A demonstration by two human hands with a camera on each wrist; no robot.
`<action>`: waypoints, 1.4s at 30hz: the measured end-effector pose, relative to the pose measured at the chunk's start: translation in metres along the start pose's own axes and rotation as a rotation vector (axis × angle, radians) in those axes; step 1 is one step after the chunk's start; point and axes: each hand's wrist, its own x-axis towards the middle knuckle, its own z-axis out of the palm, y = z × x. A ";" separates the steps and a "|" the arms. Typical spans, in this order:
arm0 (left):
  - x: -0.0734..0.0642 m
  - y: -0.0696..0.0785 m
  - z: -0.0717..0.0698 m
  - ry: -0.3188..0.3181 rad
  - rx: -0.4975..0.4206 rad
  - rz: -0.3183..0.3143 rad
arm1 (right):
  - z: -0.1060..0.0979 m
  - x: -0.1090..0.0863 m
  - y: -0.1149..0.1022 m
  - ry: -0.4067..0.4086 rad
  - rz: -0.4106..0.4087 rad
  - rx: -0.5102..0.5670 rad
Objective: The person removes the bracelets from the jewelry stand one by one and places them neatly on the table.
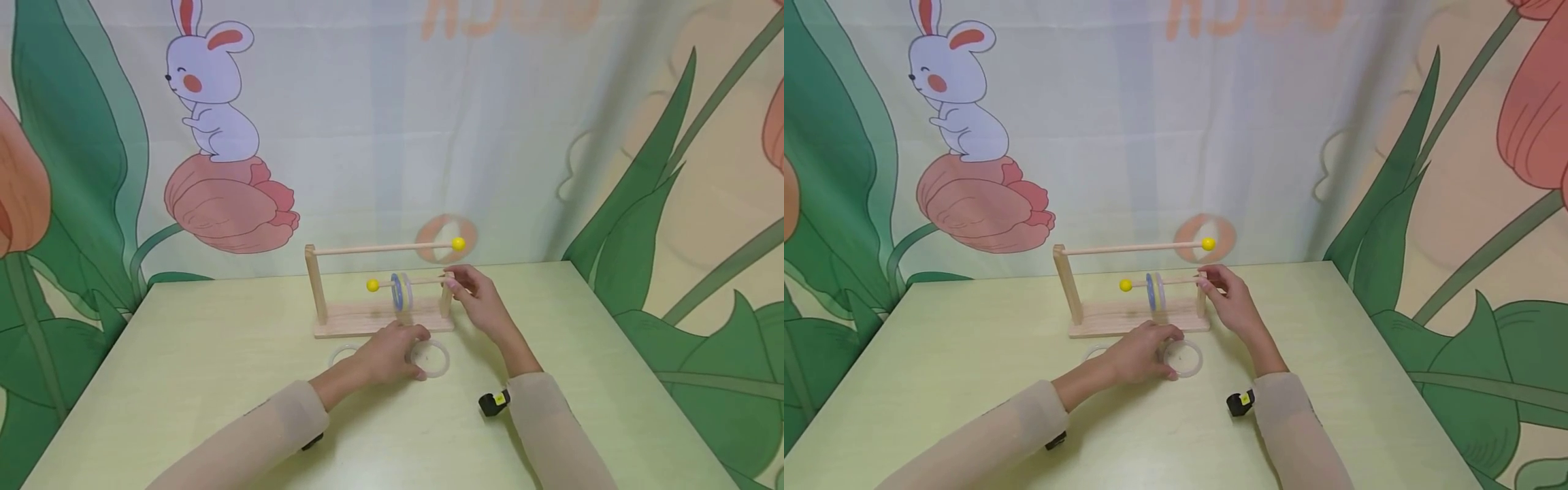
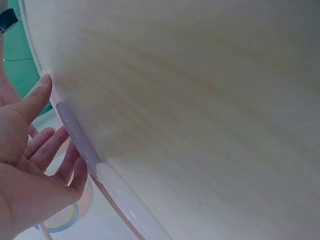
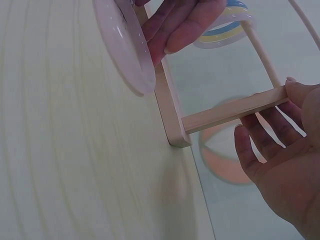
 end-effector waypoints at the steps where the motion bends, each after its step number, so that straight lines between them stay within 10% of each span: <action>1: 0.000 0.000 -0.001 -0.002 0.002 0.001 | 0.000 0.000 0.000 -0.002 0.002 -0.002; 15: -0.012 0.015 -0.036 0.007 -0.138 0.101 | -0.001 0.000 0.002 -0.015 -0.010 0.020; 24: -0.020 0.009 -0.066 0.299 -0.127 0.161 | -0.001 0.002 0.001 -0.002 -0.006 0.008; 33: -0.009 -0.011 -0.070 0.428 -0.016 0.035 | -0.002 0.000 0.003 0.003 0.010 0.010; 42: 0.004 -0.020 -0.068 0.397 -0.008 -0.072 | -0.001 0.001 0.003 0.009 0.011 0.010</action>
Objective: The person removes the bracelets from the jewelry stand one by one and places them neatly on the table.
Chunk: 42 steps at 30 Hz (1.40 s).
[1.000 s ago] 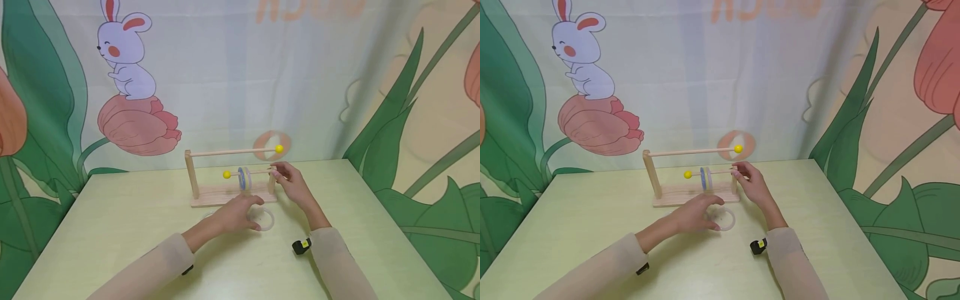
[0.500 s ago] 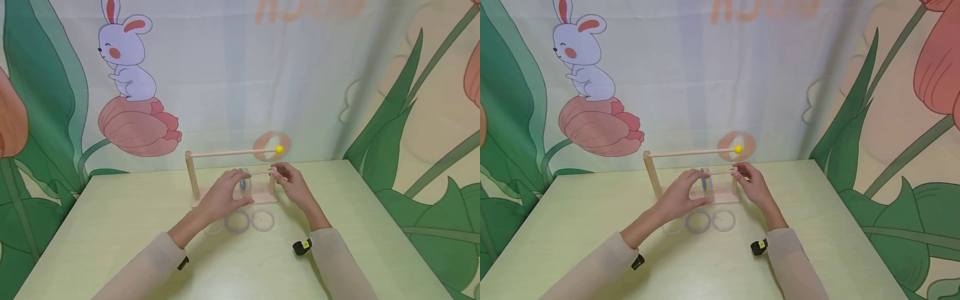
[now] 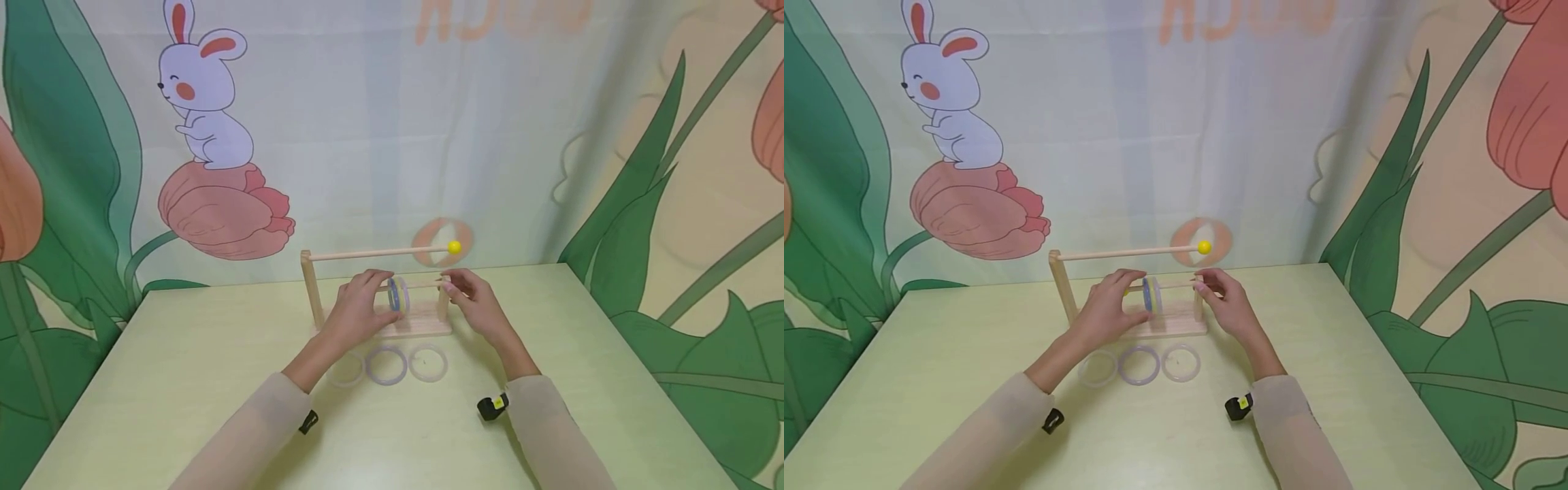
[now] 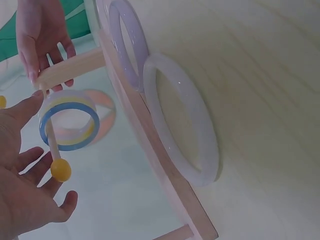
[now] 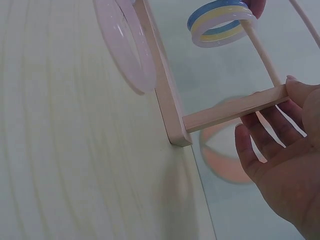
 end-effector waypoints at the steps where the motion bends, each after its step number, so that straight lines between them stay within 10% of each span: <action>1: 0.001 -0.001 0.001 -0.008 0.005 -0.005 | 0.000 0.000 0.000 -0.001 -0.001 -0.001; 42: 0.013 -0.018 0.000 -0.083 0.016 -0.013 | -0.002 -0.001 -0.001 -0.019 0.009 0.015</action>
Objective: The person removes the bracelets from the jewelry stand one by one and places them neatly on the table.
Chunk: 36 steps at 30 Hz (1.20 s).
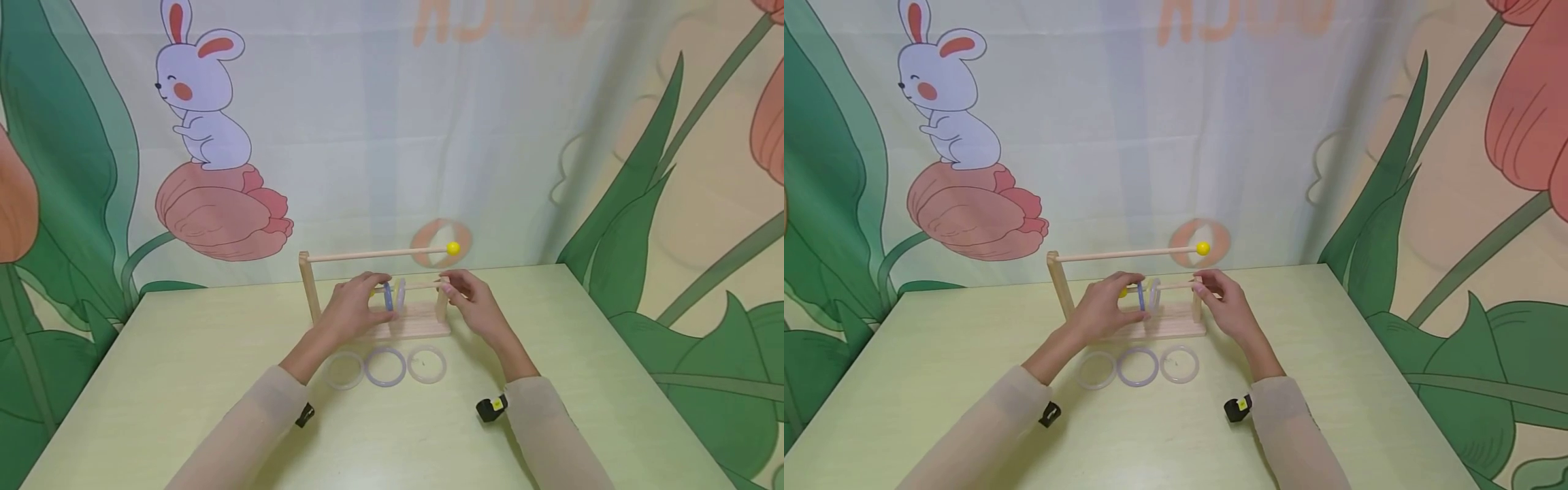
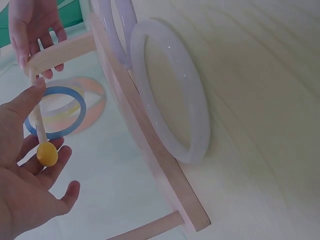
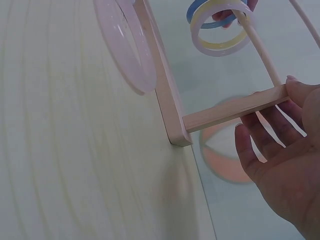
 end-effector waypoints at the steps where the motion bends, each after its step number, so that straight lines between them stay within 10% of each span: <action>1: -0.001 -0.001 -0.001 0.004 -0.011 -0.001 | 0.000 0.000 -0.001 -0.001 -0.002 0.002; 36: -0.051 -0.012 -0.022 0.056 -0.200 -0.103 | 0.003 0.000 -0.003 0.001 0.016 0.006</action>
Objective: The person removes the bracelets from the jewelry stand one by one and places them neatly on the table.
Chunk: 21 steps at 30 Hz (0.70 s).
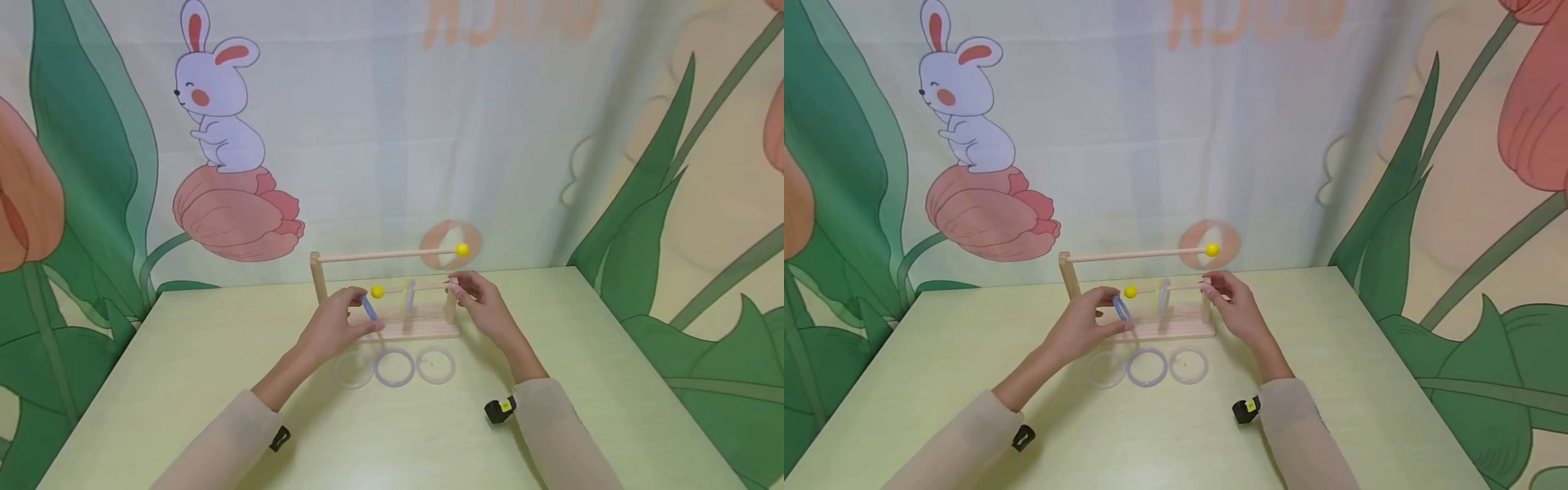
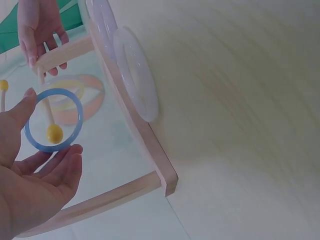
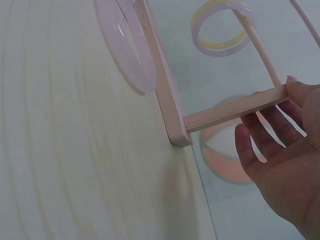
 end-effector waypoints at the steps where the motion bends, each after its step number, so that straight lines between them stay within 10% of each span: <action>1: -0.003 0.000 -0.001 -0.011 -0.007 -0.002 | 0.000 0.000 0.000 -0.004 0.005 -0.003; 21: -0.077 -0.021 -0.012 -0.259 -0.094 0.079 | 0.000 0.000 0.004 0.010 -0.021 -0.033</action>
